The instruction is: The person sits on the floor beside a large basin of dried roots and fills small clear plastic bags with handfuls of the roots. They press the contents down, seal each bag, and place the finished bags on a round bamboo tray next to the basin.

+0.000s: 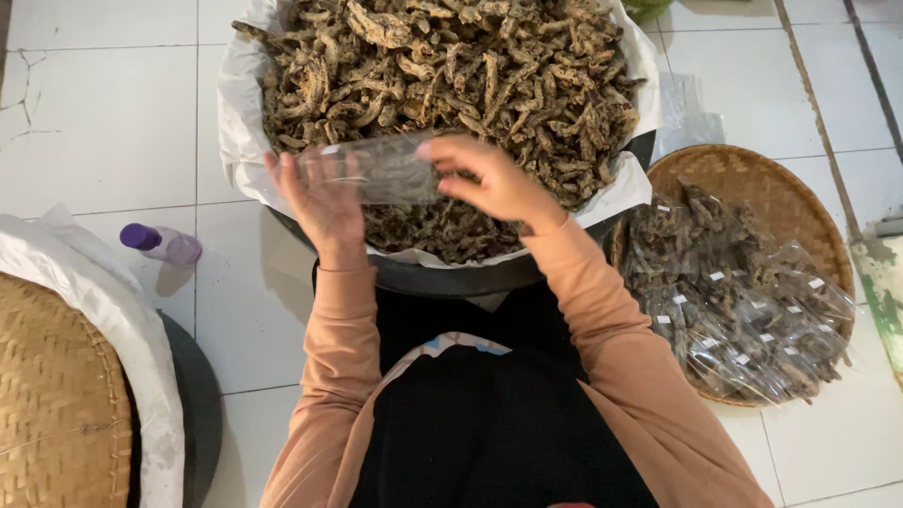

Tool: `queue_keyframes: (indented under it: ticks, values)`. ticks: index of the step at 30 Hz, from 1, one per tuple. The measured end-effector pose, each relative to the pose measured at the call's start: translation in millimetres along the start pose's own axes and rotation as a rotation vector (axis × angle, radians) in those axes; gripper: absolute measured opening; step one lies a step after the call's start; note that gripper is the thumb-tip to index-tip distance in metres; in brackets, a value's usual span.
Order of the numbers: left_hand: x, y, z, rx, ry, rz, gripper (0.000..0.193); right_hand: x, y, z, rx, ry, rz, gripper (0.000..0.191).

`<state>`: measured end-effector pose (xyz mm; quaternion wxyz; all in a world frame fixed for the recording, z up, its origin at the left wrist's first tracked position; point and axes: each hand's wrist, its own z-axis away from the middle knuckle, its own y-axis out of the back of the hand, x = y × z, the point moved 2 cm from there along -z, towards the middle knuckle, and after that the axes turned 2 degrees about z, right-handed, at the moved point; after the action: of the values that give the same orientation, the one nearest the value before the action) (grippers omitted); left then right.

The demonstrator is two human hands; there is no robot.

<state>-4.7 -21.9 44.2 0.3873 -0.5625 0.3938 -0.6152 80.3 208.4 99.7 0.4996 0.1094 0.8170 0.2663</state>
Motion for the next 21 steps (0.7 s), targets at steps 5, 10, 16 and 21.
queue_keyframes:
  ticks: [5, 10, 16, 21]
  values:
    - [0, 33, -7, 0.222, 0.160, 0.217, 0.074, 57, 54, -30, 0.169, -0.672, 0.802, 0.134]
    - [-47, 29, 2, 0.118, 0.437, 0.319, 0.073, 73, 38, -57, 0.122, -0.745, 1.040, 0.116]
    - [-71, 32, 3, 0.238, 0.564, 0.368, 0.075, 72, 22, -62, 0.234, -0.553, 1.188, 0.083]
    - [-77, 38, 1, 0.271, 0.557, 0.347, 0.085, 72, 56, -56, 0.291, -0.664, 0.784, 0.045]
